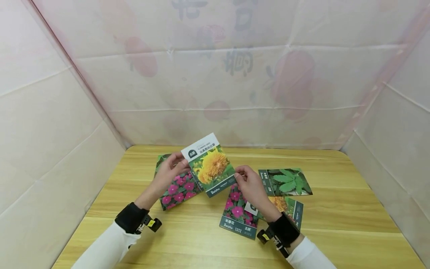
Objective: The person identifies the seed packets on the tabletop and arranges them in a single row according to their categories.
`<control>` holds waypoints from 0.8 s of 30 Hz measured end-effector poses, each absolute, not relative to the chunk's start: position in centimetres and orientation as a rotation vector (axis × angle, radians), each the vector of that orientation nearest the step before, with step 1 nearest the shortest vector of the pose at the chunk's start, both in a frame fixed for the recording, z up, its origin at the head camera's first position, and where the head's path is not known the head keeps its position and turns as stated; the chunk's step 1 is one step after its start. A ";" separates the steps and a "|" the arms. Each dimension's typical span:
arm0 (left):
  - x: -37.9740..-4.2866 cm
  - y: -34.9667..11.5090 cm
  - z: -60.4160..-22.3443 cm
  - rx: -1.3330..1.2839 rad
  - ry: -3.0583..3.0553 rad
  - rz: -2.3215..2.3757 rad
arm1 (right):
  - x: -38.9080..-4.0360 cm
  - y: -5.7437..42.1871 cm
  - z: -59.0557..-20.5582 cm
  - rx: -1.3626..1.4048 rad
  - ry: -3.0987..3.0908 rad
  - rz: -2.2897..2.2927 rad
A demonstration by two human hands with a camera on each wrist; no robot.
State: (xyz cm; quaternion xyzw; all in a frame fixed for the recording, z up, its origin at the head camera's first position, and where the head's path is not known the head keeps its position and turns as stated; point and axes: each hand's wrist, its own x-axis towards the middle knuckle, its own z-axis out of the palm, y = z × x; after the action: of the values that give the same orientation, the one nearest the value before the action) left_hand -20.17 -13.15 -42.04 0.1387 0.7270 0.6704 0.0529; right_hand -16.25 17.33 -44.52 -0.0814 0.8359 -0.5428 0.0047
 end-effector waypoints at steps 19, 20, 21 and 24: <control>-19.9 -11.0 -43.0 0.324 2.274 2.004 | -16.6 16.3 -47.0 -0.336 2.340 -2.008; -19.9 -11.0 -43.0 0.309 2.279 2.005 | -16.5 16.2 -46.9 -0.308 2.345 -1.992; -19.9 -11.1 -43.1 0.297 2.287 2.003 | -16.5 16.1 -46.8 -0.284 2.344 -1.978; -19.9 -11.2 -43.1 0.276 2.324 1.986 | -16.0 15.4 -45.0 -0.171 2.350 -1.912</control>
State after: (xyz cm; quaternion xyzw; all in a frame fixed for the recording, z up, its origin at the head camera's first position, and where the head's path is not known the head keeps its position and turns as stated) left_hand -19.89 -11.16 -43.05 0.0899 0.7566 0.6467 0.0362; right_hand -15.98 15.41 -44.98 -0.0564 0.7734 -0.6291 0.0536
